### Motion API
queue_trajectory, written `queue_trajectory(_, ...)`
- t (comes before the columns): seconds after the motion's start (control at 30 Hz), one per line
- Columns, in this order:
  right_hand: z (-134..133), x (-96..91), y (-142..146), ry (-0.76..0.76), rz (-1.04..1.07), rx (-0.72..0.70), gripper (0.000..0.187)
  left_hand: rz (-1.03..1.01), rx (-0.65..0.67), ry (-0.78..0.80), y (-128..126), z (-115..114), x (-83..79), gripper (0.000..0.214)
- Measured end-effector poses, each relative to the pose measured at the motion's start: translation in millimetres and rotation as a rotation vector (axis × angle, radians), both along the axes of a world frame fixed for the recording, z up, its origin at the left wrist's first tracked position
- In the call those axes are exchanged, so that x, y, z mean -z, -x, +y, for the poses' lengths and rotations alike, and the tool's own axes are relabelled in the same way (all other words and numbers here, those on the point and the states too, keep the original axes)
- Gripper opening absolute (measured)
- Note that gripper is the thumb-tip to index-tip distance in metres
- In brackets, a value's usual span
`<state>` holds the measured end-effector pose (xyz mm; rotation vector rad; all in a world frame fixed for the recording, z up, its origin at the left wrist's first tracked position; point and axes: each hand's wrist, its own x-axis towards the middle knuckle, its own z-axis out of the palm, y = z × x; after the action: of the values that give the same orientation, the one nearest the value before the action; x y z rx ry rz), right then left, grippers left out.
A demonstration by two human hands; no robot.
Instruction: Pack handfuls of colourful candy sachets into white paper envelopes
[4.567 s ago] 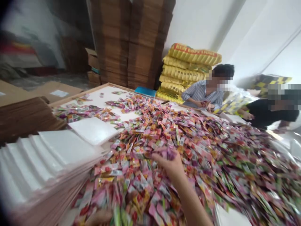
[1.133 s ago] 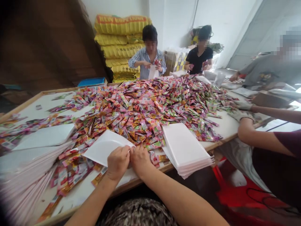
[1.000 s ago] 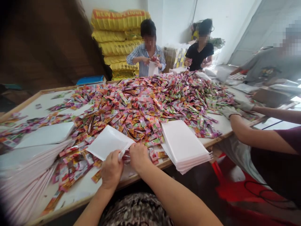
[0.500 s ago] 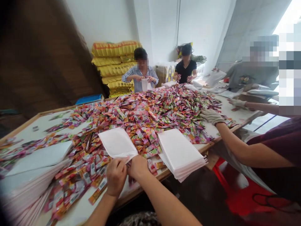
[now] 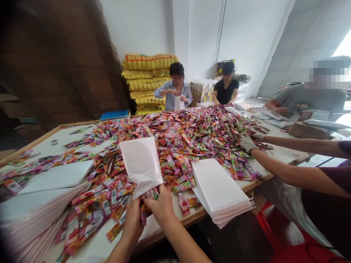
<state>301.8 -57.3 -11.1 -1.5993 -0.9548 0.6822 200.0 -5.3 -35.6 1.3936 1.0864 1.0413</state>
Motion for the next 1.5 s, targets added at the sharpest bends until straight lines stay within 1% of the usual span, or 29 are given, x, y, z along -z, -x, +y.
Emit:
queue_trajectory(0.03, -2, 0.4, 5, -0.025, -0.167, 0.088, 0.042, -0.037, -0.008, 0.058, -2, -2, 0.9, 0.039)
queue_trajectory(0.1, -5, 2.2, 13, -0.053, -0.436, 0.186, 0.048, -0.115, -0.023, 0.173, -8, -6, 4.2, 0.037)
queue_trajectory(0.17, -5, 5.1, 16, -0.049, -0.556, 0.203, 0.051, -0.181, -0.017, 0.26, -13, -11, 6.8, 0.036)
queue_trajectory(0.23, -2, 9.1, 15, -0.03, -0.505, 0.18, 0.042, -0.308, 0.041, 0.382, -14, -16, 6.9, 0.037)
queue_trajectory(0.3, 2, 13.8, 11, -0.033, -0.299, 0.138, 0.033, -0.45, 0.096, 0.476, -12, -18, 4.2, 0.04)
queue_trajectory(0.37, 7, 18.6, 8, -0.071, -0.04, 0.068, 0.032, -0.562, 0.098, 0.521, -8, -19, 0.1, 0.043)
queue_trajectory(0.4, 9, 20.7, 9, -0.092, 0.05, 0.044, 0.033, -0.588, 0.085, 0.542, -7, -19, -1.9, 0.044)
queue_trajectory(0.43, 11, 22.4, 10, -0.113, 0.083, 0.041, 0.035, -0.607, 0.073, 0.575, -7, -19, -3.5, 0.044)
queue_trajectory(0.47, 11, 23.5, 13, -0.133, 0.053, 0.064, 0.038, -0.624, 0.068, 0.626, -7, -20, -4.8, 0.042)
queue_trajectory(0.5, 11, 24.1, 16, -0.146, -0.035, 0.1, 0.042, -0.633, 0.073, 0.684, -7, -21, -5.9, 0.041)
queue_trajectory(0.57, 8, 22.8, 23, -0.138, -0.278, 0.166, 0.05, -0.629, 0.094, 0.767, -9, -24, -8.1, 0.04)
queue_trajectory(0.6, 5, 20.9, 25, -0.11, -0.37, 0.177, 0.053, -0.625, 0.102, 0.791, -9, -26, -10.0, 0.04)
queue_trajectory(0.67, -5, 14.4, 27, -0.017, -0.424, 0.118, 0.061, -0.63, 0.101, 0.8, -8, -30, -16.6, 0.04)
queue_trajectory(0.73, -20, 5.6, 26, 0.054, -0.379, -0.008, 0.073, -0.667, 0.112, 0.74, -6, -32, -26.8, 0.037)
queue_trajectory(0.8, -38, -3.1, 24, 0.072, -0.362, -0.122, 0.09, -0.723, 0.176, 0.688, -3, -35, -37.6, 0.036)
queue_trajectory(0.83, -47, -6.4, 22, 0.073, -0.378, -0.15, 0.099, -0.74, 0.211, 0.692, -1, -38, -41.7, 0.034)
queue_trajectory(0.87, -56, -8.6, 20, 0.074, -0.405, -0.16, 0.103, -0.746, 0.238, 0.721, 0, -41, -44.2, 0.033)
queue_trajectory(0.9, -63, -9.5, 18, 0.074, -0.439, -0.167, 0.103, -0.742, 0.252, 0.76, 1, -46, -44.9, 0.033)
queue_trajectory(0.93, -69, -9.0, 16, 0.074, -0.473, -0.178, 0.1, -0.737, 0.259, 0.796, 1, -53, -43.8, 0.033)
queue_trajectory(1.0, -75, -4.7, 13, 0.091, -0.54, -0.17, 0.088, -0.739, 0.244, 0.85, 0, -70, -36.7, 0.035)
queue_trajectory(1.03, -76, -1.6, 13, 0.113, -0.574, -0.129, 0.081, -0.748, 0.216, 0.864, -1, -80, -31.7, 0.035)
queue_trajectory(1.1, -76, 3.2, 14, 0.175, -0.627, 0.01, 0.069, -0.77, 0.139, 0.875, -4, -97, -21.1, 0.034)
queue_trajectory(1.17, -76, 3.5, 17, 0.217, -0.635, 0.126, 0.058, -0.784, 0.107, 0.887, -5, -107, -12.9, 0.032)
queue_trajectory(1.2, -78, 1.8, 18, 0.215, -0.624, 0.126, 0.056, -0.784, 0.133, 0.9, -5, -108, -10.5, 0.031)
queue_trajectory(1.27, -83, -3.0, 20, 0.183, -0.59, 0.02, 0.057, -0.749, 0.204, 0.927, -1, -104, -9.1, 0.031)
queue_trajectory(1.33, -88, -5.0, 23, 0.165, -0.603, -0.071, 0.059, -0.701, 0.201, 0.888, 3, -99, -11.3, 0.032)
queue_trajectory(1.37, -89, -3.6, 26, 0.171, -0.641, -0.06, 0.058, -0.687, 0.177, 0.848, 5, -97, -13.0, 0.033)
queue_trajectory(1.43, -86, 3.4, 31, 0.189, -0.755, 0.05, 0.05, -0.704, 0.152, 0.782, 8, -98, -15.6, 0.035)
queue_trajectory(1.5, -79, 11.7, 37, 0.179, -0.845, 0.155, 0.043, -0.761, 0.189, 0.766, 8, -105, -16.1, 0.038)
